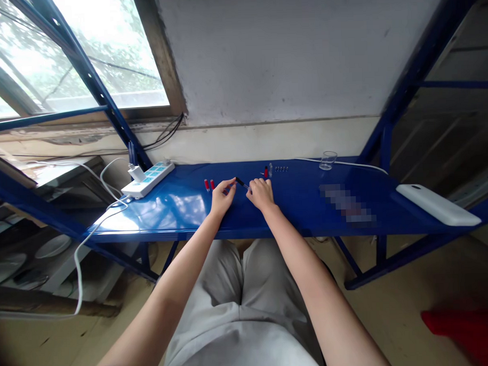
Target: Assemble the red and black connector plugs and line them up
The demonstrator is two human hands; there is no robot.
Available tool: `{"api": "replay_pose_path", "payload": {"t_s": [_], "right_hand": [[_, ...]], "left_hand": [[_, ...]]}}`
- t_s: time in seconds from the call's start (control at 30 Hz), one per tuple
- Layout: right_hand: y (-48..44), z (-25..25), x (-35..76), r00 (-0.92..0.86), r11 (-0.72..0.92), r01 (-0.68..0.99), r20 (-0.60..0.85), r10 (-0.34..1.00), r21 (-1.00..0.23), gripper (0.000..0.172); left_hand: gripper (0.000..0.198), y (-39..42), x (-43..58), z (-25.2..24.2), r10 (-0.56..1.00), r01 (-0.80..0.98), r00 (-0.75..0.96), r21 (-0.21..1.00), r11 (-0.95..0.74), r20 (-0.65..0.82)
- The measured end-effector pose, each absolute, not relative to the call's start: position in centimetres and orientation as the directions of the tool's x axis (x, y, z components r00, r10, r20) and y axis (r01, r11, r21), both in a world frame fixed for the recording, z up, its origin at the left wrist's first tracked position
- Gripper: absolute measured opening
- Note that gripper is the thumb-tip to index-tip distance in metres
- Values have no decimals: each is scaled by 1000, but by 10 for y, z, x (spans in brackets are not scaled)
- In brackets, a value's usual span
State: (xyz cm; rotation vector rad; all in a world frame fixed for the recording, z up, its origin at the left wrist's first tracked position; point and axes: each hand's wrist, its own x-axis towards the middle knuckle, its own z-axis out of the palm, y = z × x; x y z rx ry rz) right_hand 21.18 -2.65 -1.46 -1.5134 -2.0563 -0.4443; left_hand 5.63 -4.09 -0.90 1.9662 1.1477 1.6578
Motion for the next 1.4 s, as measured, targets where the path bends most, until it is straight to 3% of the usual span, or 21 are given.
{"api": "replay_pose_path", "payload": {"t_s": [0.3, 0.77, 1.17, 1.4], "right_hand": [[-25, -16, 211, -187, 302, 948, 598, 779, -98, 6], [-28, -13, 208, -293, 397, 917, 602, 742, -42, 7], [-28, -13, 210, -322, 422, 906, 606, 727, -26, 8], [-26, -15, 213, -346, 441, 898, 612, 711, -4, 8]], "left_hand": [[24, -36, 57, -16, 739, 427, 119, 638, -641, 663], [11, -35, 57, -14, 760, 435, 13, 681, -590, 650], [11, -34, 57, -15, 793, 409, 38, 714, -568, 608], [11, -34, 57, -15, 771, 452, 102, 661, -599, 629]]}}
